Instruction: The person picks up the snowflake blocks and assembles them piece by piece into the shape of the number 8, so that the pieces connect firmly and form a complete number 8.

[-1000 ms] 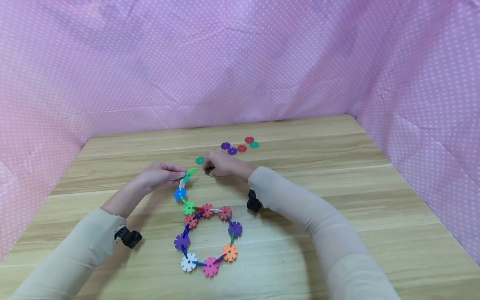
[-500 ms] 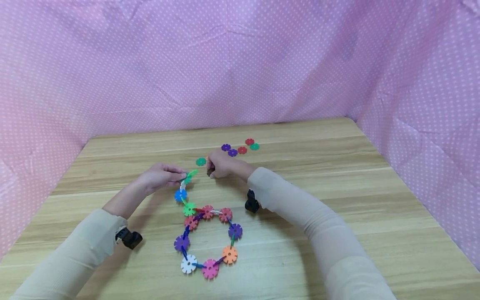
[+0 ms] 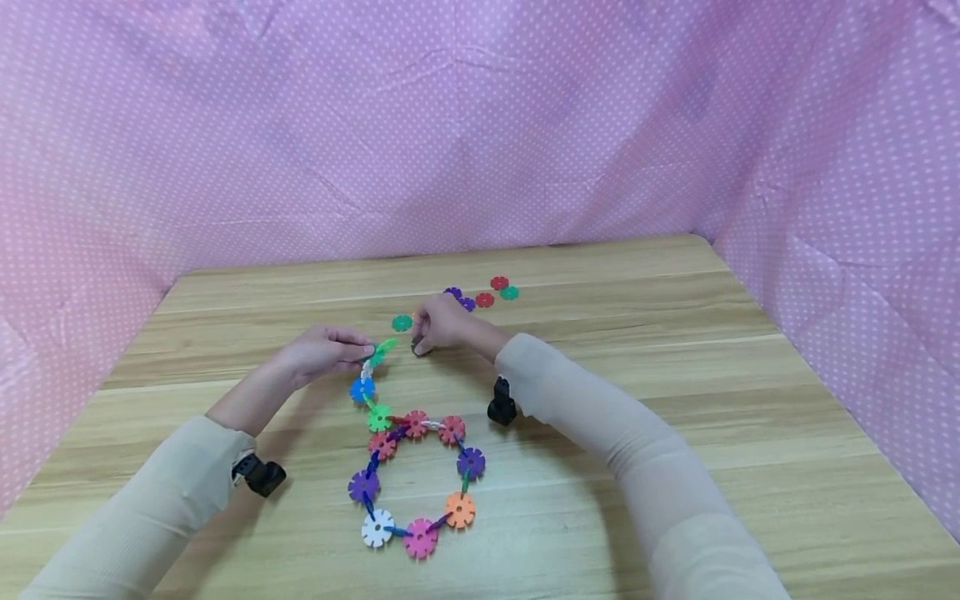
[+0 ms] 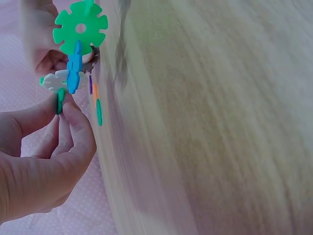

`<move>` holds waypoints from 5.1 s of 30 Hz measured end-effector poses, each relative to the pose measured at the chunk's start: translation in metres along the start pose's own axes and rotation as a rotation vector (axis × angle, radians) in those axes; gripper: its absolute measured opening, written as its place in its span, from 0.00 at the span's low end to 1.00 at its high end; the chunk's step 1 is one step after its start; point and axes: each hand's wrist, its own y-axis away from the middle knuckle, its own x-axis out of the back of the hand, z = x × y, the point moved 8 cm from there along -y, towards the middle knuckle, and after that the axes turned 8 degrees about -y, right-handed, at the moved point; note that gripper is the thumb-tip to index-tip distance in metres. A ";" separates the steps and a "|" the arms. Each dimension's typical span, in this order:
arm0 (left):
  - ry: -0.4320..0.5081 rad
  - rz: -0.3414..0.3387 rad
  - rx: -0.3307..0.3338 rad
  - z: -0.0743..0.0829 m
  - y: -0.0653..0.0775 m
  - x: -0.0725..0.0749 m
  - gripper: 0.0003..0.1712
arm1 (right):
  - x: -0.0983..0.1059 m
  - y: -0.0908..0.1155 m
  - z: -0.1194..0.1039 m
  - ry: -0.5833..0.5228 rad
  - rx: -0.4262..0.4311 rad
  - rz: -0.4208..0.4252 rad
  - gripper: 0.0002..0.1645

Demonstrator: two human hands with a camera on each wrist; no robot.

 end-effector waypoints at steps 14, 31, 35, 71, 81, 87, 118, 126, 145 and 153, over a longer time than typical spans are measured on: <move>0.011 -0.024 -0.019 0.001 0.002 0.000 0.19 | 0.001 0.006 0.019 -0.664 -0.253 0.094 0.15; 0.043 0.000 0.014 -0.003 -0.004 -0.002 0.20 | -0.005 0.010 0.020 -0.743 -0.291 0.172 0.15; 0.052 0.008 0.023 -0.004 -0.005 -0.003 0.20 | -0.008 0.011 0.021 -0.788 -0.309 0.200 0.15; 0.010 0.165 0.174 -0.017 -0.006 -0.004 0.18 | -0.035 0.011 0.027 -0.950 -0.447 0.235 0.20; -0.018 0.183 0.184 -0.015 -0.004 -0.006 0.18 | -0.042 0.009 0.031 -0.988 -0.493 0.176 0.20; -0.001 0.188 0.203 -0.018 -0.001 -0.009 0.19 | -0.048 0.010 0.034 -1.002 -0.532 0.165 0.20; 0.110 0.006 0.058 -0.018 0.007 -0.002 0.24 | -0.039 0.015 0.024 -1.012 -0.411 0.077 0.21; 0.073 0.067 0.062 -0.017 0.011 0.001 0.22 | -0.039 0.024 0.021 -1.068 -0.424 0.101 0.21; -0.333 0.194 -0.050 0.016 0.001 -0.001 0.17 | -0.049 0.025 0.019 -1.121 -0.427 0.054 0.21; -0.329 0.192 -0.047 0.022 -0.003 0.002 0.14 | -0.045 0.023 0.014 -1.102 -0.405 0.057 0.21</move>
